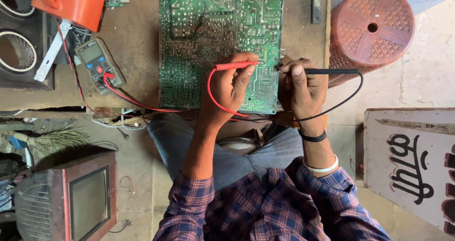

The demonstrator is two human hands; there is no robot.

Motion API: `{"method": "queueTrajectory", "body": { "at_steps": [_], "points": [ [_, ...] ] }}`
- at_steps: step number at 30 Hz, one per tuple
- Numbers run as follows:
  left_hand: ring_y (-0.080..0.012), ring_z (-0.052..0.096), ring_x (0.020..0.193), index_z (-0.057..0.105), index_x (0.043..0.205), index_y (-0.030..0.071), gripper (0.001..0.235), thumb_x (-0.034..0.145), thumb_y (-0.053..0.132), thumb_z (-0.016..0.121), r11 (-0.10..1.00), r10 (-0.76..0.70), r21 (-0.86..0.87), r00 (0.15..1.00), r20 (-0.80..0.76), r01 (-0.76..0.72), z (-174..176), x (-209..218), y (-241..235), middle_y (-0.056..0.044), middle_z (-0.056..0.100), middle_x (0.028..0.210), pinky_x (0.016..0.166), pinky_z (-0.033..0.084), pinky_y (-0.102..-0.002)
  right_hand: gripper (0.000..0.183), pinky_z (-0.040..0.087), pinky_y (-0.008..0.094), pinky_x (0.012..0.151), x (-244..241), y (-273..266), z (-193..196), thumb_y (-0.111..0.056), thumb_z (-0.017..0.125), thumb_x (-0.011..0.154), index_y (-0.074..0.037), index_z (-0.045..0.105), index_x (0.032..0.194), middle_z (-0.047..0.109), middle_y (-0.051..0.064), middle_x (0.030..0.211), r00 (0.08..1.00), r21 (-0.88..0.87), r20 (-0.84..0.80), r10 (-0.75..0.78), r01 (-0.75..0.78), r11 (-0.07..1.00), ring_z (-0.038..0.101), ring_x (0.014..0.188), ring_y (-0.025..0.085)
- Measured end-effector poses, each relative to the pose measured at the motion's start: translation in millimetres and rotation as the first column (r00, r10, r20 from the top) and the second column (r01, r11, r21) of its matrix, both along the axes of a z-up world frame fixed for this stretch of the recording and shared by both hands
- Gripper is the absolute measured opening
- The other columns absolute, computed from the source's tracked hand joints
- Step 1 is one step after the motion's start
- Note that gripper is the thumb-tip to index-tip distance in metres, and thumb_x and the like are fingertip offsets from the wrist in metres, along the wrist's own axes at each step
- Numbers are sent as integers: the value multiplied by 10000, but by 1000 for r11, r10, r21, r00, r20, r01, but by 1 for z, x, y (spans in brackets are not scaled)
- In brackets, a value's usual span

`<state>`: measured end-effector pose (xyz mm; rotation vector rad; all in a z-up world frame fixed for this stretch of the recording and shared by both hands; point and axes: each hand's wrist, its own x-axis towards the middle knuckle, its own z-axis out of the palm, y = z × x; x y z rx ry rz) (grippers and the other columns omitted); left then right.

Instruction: The person uses a multimeter to test various points on a green circuit board. They hold the red and black probes and touch them to different solder points and traces while seated on the floor.

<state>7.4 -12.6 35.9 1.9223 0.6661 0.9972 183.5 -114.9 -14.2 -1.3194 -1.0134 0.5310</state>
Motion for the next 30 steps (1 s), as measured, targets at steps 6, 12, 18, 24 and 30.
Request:
{"method": "queueTrajectory", "body": {
  "at_steps": [6,12,18,24,30],
  "points": [
    [-206,736,920,667,1195,36,158,1082,132,613,999,-1,36,1000,21,0,-1,0,0,-94,740,1084,807,569,-311,335,401,245,666,0,1,-5,-267,563,1127,29,685,1026,595,35,830,1000,-5,7,24,-24,1000,506,710,85],
    [-213,736,891,674,1184,36,157,1069,129,620,1000,9,23,1000,0,-9,1,-1,1,-96,744,1071,785,565,-314,333,431,253,710,2,1,-2,-252,561,1142,35,690,1033,598,45,853,996,-7,77,46,-45,999,542,770,97],
    [-225,736,914,673,1186,31,162,1069,131,623,999,10,31,1000,8,-10,1,0,1,-103,740,1082,802,572,-323,329,419,247,671,-1,2,1,-253,563,1130,39,679,1032,621,54,882,997,11,63,46,-47,999,531,731,86],
    [-243,748,982,671,1189,27,168,1070,134,619,999,9,34,1000,18,-10,-1,0,0,-113,742,1113,849,583,-330,313,406,248,670,-2,2,-1,-245,572,1128,33,691,1044,597,43,844,998,-11,62,31,-31,999,513,720,82],
    [-251,745,973,673,1183,32,164,1064,132,620,999,14,52,1000,-1,-13,0,1,1,-113,740,1106,841,579,-332,281,429,248,714,-3,3,-1,-226,578,1130,21,684,1050,638,45,920,998,34,58,35,-37,999,530,769,90]
  ]
}}
